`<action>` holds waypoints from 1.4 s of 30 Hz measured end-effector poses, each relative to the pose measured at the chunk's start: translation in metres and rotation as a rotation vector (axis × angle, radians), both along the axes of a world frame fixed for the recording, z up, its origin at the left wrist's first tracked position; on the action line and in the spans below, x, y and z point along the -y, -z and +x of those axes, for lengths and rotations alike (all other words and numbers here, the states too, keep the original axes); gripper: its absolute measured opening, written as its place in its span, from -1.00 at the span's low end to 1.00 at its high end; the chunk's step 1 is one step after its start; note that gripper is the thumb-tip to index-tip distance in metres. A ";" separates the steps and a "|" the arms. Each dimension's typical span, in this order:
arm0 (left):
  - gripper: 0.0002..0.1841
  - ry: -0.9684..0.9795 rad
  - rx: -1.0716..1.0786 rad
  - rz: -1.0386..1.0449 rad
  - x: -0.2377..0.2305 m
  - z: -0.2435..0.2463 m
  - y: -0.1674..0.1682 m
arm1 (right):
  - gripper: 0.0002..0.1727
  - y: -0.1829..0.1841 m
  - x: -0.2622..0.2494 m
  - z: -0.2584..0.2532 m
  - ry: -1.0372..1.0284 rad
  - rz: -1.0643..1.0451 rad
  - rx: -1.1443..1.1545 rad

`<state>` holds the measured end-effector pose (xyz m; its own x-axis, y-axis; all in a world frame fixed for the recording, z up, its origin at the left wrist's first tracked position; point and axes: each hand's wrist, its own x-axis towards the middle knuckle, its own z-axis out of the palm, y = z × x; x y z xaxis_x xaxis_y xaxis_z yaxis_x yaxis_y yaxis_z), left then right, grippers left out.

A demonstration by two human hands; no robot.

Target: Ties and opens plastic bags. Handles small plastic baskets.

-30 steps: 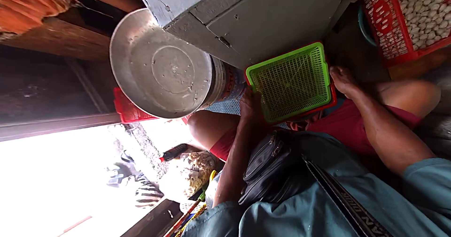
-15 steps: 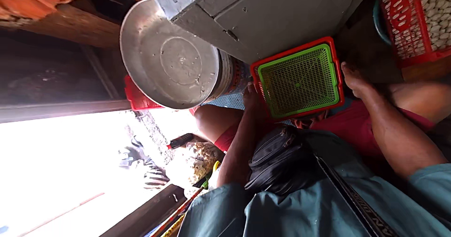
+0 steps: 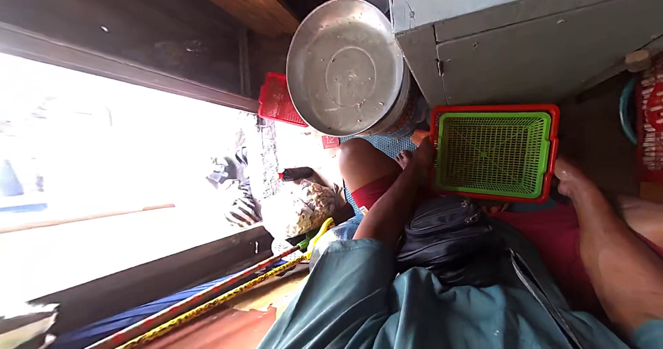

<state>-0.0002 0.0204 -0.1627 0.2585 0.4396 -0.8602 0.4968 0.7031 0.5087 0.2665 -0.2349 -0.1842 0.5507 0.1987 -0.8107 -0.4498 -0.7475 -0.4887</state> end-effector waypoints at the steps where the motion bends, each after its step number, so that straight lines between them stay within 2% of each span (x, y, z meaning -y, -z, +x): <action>1: -0.26 0.015 0.001 0.022 -0.001 -0.001 0.004 | -0.46 -0.003 -0.001 0.000 0.021 0.001 0.004; 3: -0.26 0.030 0.003 0.057 -0.005 -0.004 0.007 | -0.46 -0.014 -0.002 -0.001 0.064 0.014 0.011; 6: -0.26 -0.058 0.005 0.037 -0.002 -0.013 0.002 | -0.41 -0.026 0.000 -0.003 0.094 0.060 0.034; 9: -0.27 -0.074 0.068 0.047 0.001 -0.025 -0.013 | -0.30 -0.048 -0.004 -0.010 0.048 0.128 0.052; 13: -0.23 -0.077 0.110 0.080 0.005 -0.049 -0.033 | -0.30 -0.073 -0.002 -0.029 -0.053 0.162 0.090; 18: -0.26 -0.151 0.068 0.105 0.005 -0.066 -0.072 | -0.29 -0.091 0.001 -0.046 -0.223 0.201 0.167; 24: -0.34 -0.245 0.020 0.150 -0.003 -0.079 -0.120 | -0.31 -0.124 -0.014 -0.042 -0.346 0.348 0.127; 32: -0.37 -0.323 -0.022 0.222 -0.006 -0.126 -0.190 | -0.48 -0.180 -0.038 -0.053 -0.570 0.559 0.079; 36: -0.40 -0.263 0.034 0.310 -0.007 -0.156 -0.225 | -0.52 -0.209 -0.049 -0.061 -0.632 0.671 0.005; 38: -0.44 -0.216 0.115 0.319 -0.007 -0.169 -0.244 | -0.51 -0.225 -0.054 -0.066 -0.654 0.731 -0.040; 42: -0.41 -0.146 0.262 0.355 -0.021 -0.199 -0.267 | -0.52 -0.249 -0.069 -0.078 -0.687 0.835 -0.065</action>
<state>-0.1992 0.0409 0.1045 0.3602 0.7433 -0.5638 0.2282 0.5158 0.8258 0.1889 -0.1663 0.0645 0.0723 0.9511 -0.3002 -0.1050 -0.2921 -0.9506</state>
